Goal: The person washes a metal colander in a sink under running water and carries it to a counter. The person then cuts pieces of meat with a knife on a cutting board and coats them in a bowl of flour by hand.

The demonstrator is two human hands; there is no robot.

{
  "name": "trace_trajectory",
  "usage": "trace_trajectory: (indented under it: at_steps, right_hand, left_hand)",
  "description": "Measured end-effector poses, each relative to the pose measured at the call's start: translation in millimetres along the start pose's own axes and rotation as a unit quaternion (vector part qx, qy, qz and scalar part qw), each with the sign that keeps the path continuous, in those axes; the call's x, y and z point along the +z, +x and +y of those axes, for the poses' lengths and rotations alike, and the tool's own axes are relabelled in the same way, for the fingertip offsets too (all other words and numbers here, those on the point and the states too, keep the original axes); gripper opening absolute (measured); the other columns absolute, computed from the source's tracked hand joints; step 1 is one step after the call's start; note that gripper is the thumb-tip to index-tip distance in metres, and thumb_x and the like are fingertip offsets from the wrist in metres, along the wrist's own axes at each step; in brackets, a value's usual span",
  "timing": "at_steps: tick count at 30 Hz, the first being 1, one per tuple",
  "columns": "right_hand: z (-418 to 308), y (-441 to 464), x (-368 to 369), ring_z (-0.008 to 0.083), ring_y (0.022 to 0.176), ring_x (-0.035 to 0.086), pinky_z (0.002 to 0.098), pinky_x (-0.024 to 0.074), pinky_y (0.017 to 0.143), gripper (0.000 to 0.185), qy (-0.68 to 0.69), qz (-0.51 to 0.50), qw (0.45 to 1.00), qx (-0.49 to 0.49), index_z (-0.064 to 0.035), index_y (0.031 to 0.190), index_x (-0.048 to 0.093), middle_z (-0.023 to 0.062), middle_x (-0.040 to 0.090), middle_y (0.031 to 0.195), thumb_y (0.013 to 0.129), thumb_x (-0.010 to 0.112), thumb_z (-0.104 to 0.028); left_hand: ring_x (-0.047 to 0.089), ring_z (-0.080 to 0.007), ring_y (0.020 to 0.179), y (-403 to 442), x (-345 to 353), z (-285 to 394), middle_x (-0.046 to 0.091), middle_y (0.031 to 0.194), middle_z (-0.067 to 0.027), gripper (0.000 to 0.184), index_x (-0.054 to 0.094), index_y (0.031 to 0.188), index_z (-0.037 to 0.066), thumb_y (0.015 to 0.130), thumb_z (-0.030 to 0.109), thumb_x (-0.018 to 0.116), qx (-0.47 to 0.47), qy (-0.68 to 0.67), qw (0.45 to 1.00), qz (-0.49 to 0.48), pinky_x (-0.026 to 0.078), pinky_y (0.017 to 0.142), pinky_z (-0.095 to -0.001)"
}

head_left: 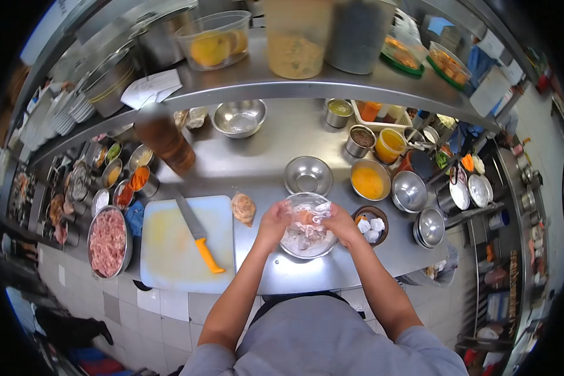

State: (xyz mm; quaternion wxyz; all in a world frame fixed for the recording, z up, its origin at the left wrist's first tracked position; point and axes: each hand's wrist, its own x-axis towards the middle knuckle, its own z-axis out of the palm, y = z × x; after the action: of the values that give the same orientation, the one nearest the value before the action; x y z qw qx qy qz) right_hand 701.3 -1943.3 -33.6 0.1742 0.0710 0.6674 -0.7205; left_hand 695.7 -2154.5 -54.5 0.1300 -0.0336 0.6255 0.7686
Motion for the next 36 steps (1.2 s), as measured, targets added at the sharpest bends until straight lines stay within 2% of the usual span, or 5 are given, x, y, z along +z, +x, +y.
trace_trajectory:
  at_steps: [3,8,22,28,36]
  right_hand:
    - [4,27,4,0.0205,0.081,0.067,0.0311,0.0522,0.069,0.035,-0.219,0.062,0.972,-0.064,0.0006,0.109,0.061,0.0141,0.069,0.091,0.075,0.067,-0.006]
    - [36,56,50,0.0407,0.089,0.064,0.0468,0.0511,0.079,0.030,-0.557,0.013,0.797,-0.234,0.0007,0.102,0.062,0.0252,0.065,0.098,0.073,0.065,-0.007]
    - [-5,38,12,0.0333,0.096,0.065,0.0378,0.0498,0.084,0.035,-0.499,-0.041,0.864,-0.058,0.0022,0.108,0.062,0.0209,0.068,0.100,0.075,0.063,-0.009]
    - [-60,46,-2,0.0143,0.087,0.062,0.0279,0.0488,0.081,0.029,-0.170,-0.001,0.984,-0.060,0.0028,0.108,0.063,0.0080,0.068,0.099,0.081,0.053,0.000]
    - [-36,135,-21,0.0302,0.093,0.064,0.0368,0.0491,0.086,0.031,-0.375,0.119,0.913,-0.104,0.0060,0.107,0.061,0.0204,0.066,0.100,0.079,0.056,-0.006]
  left_hand:
    - [0.058,-0.0129,0.090,1,-1,1,0.059,0.104,-0.0057,0.031,0.051,0.126,0.002,0.095,0.004,0.049,0.110,0.115,0.984,0.082,0.051,0.083,-0.0294]
    - [0.057,-0.0130,0.092,6,-1,-16,0.056,0.109,-0.0072,0.029,0.050,0.125,0.002,0.097,0.006,0.050,0.153,-0.102,0.976,0.114,0.052,0.083,-0.0287]
    - [0.058,-0.0164,0.096,6,-7,-18,0.055,0.113,-0.0097,0.026,0.049,0.123,0.001,0.098,0.009,0.048,0.116,-0.188,0.966,0.134,0.052,0.088,-0.0314]
    - [0.059,-0.0166,0.100,7,-2,-12,0.057,0.113,-0.0104,0.026,0.050,0.123,0.001,0.098,0.008,0.046,0.112,-0.165,0.970,0.139,0.051,0.089,-0.0316]
    - [0.058,-0.0137,0.095,7,0,-13,0.057,0.109,-0.0071,0.022,0.052,0.120,0.002,0.100,0.010,0.048,0.127,-0.139,0.971,0.148,0.052,0.088,-0.0308]
